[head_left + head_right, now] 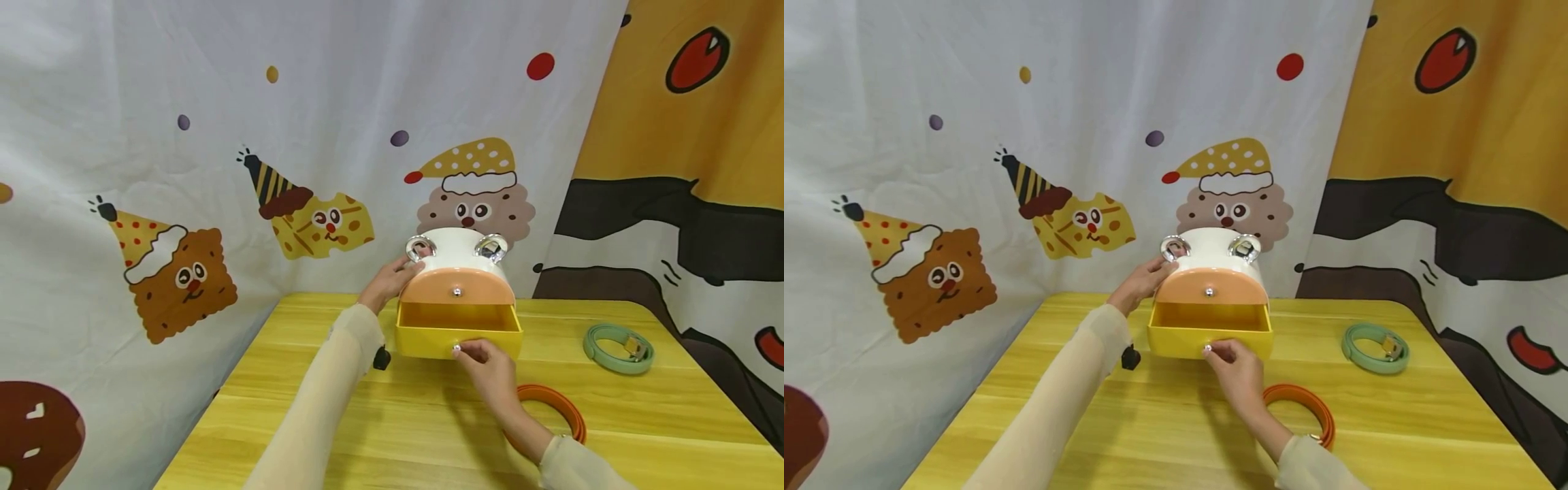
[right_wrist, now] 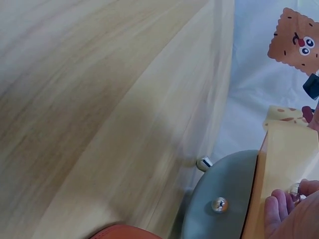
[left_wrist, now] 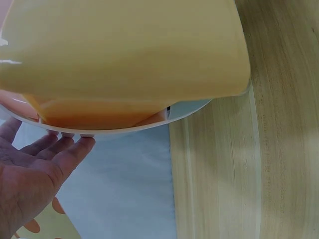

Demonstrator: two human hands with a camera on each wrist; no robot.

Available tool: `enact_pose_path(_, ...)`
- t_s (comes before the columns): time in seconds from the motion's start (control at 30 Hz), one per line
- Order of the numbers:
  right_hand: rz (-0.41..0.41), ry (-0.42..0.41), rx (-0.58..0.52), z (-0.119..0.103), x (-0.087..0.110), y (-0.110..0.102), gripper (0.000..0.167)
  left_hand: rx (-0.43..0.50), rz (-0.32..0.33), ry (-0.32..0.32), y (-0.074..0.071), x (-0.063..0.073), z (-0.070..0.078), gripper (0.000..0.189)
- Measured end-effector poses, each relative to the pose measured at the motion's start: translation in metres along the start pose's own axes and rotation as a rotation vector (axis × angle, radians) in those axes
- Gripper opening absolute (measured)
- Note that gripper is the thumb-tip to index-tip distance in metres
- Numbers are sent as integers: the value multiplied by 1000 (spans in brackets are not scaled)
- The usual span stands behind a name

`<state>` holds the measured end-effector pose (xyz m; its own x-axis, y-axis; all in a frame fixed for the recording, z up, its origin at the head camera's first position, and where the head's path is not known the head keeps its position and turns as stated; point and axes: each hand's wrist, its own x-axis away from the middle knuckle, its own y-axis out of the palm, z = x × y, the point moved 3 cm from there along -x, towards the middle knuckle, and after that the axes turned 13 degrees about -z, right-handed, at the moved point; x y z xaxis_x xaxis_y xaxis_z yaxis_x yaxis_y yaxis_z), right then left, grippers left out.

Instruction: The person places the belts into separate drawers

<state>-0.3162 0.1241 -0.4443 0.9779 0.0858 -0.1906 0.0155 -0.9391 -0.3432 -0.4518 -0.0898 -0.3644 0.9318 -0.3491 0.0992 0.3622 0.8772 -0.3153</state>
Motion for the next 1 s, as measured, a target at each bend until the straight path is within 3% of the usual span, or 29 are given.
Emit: enact_pose_path(1.0,47,-43,-14,0,10,2,11,-12,13,2,0,-1,0,81)
